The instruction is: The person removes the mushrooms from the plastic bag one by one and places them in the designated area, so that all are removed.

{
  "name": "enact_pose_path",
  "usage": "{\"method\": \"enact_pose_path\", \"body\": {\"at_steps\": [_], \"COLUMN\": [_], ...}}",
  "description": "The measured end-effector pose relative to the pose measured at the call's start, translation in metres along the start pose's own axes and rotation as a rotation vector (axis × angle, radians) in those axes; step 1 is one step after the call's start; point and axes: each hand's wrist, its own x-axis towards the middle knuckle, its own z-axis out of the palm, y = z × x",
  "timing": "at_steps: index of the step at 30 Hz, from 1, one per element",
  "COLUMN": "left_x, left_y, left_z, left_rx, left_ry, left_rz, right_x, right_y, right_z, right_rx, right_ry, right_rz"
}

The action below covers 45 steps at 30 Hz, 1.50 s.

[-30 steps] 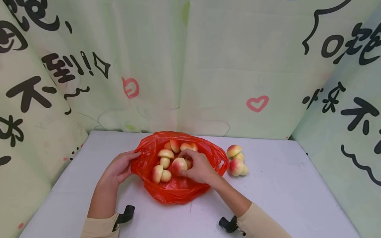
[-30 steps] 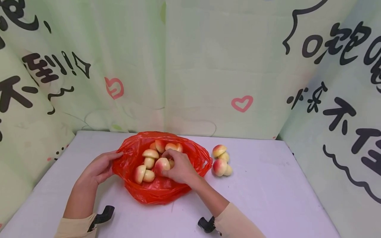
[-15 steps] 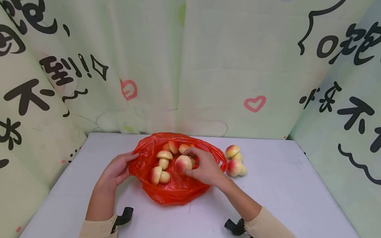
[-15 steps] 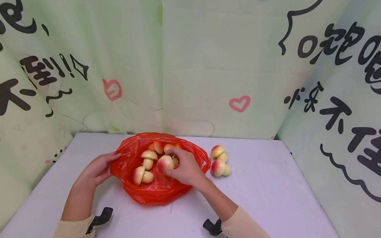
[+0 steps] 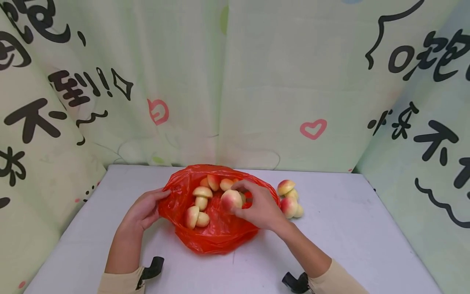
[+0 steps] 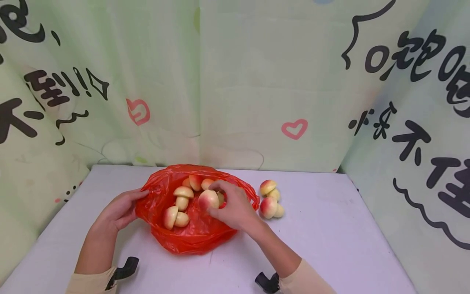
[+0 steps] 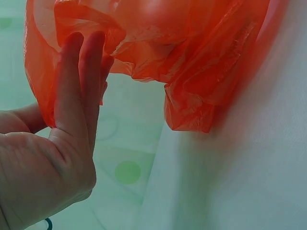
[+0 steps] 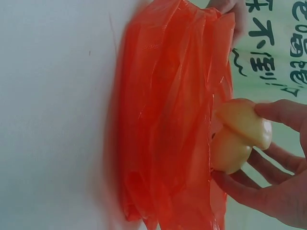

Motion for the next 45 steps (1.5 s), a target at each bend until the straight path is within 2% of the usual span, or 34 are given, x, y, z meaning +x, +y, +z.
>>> {"method": "enact_pose_path", "body": {"at_steps": [8, 21, 28, 45], "left_x": [0.0, 0.001, 0.003, 0.001], "left_y": [-0.001, -0.001, -0.003, 0.0], "left_z": [0.0, 0.0, -0.002, -0.006], "left_rx": [0.007, 0.006, -0.005, -0.035], "left_ry": [0.008, -0.003, -0.001, 0.01], "left_rz": [-0.006, -0.001, -0.008, -0.016], "right_x": [-0.002, -0.006, -0.007, -0.014], "right_y": [0.002, 0.009, 0.015, 0.033], "right_z": [-0.009, -0.029, -0.038, -0.075], "right_rx": [-0.007, 0.048, 0.063, 0.04], "right_ry": [0.042, 0.075, 0.096, 0.223], "right_rz": [-0.002, 0.022, 0.005, 0.047]}}
